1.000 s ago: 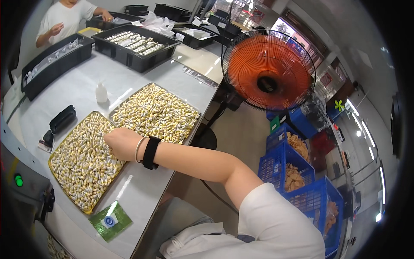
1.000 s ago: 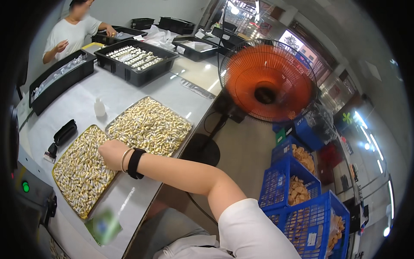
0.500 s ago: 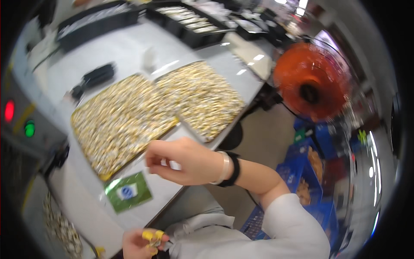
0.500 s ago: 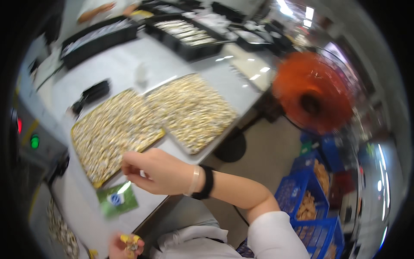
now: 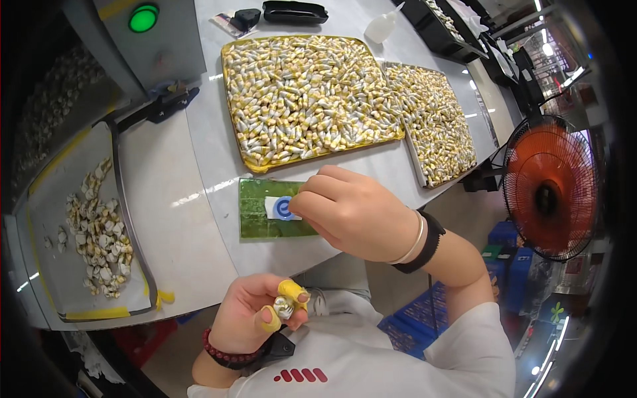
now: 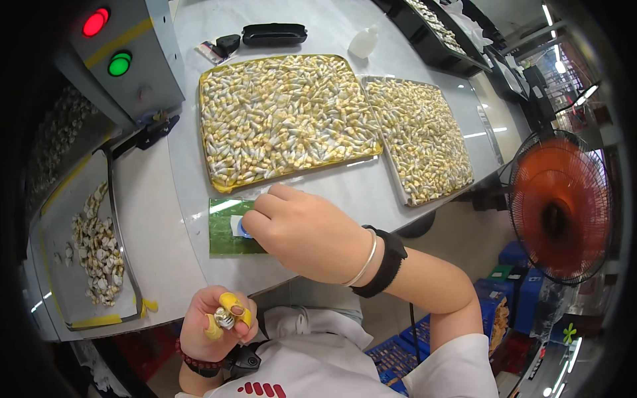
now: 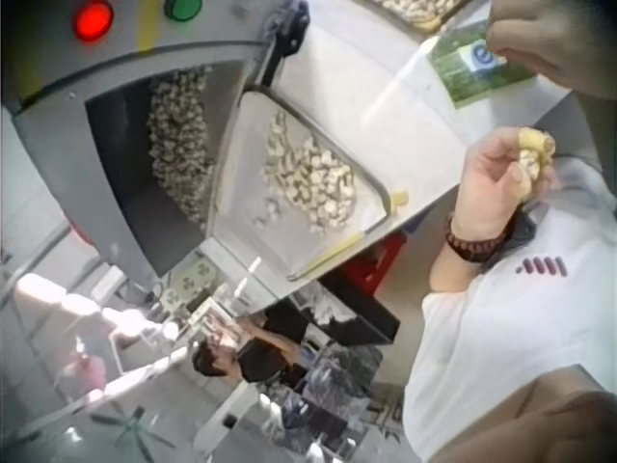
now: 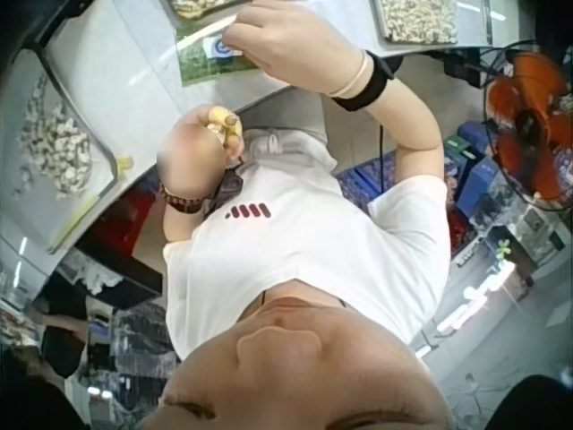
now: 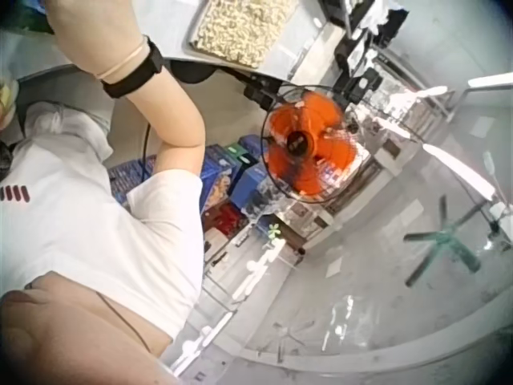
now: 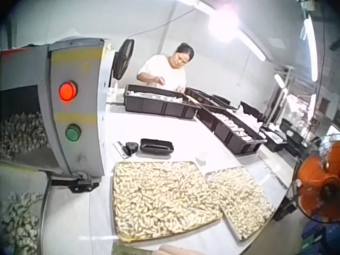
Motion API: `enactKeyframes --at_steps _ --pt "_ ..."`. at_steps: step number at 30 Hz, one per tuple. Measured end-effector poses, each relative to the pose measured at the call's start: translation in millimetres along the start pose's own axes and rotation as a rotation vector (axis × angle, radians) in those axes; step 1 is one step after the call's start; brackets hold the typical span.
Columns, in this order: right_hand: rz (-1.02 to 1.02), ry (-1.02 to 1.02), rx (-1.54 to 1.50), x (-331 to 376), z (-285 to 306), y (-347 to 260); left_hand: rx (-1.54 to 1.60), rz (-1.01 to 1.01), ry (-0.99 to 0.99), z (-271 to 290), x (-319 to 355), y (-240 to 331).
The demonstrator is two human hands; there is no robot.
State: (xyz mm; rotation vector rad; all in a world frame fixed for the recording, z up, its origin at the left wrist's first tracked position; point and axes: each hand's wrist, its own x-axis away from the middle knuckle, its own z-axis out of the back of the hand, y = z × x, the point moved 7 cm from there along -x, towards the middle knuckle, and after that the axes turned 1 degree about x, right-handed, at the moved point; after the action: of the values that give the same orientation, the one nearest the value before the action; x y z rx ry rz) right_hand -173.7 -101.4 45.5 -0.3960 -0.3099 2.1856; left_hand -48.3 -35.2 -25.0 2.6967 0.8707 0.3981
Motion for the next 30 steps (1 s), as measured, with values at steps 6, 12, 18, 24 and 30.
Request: enactKeyframes --at_steps 6,12,18,24,30 --pt "-0.018 -0.014 0.062 -4 -9 -5 0.067 0.026 0.026 1 -2 4" --pt "-0.108 0.180 -0.210 -2 15 -5 0.174 0.132 -0.050 -5 -6 0" --pt "0.050 0.243 -0.531 12 46 -31 0.240 0.237 -0.109 -10 -13 -9" --pt "0.178 0.277 -0.450 16 48 -37 0.264 0.316 -0.135 -20 -19 -15" --pt "0.218 0.286 -0.503 19 49 -36 0.265 0.339 -0.108 -27 -22 -17"
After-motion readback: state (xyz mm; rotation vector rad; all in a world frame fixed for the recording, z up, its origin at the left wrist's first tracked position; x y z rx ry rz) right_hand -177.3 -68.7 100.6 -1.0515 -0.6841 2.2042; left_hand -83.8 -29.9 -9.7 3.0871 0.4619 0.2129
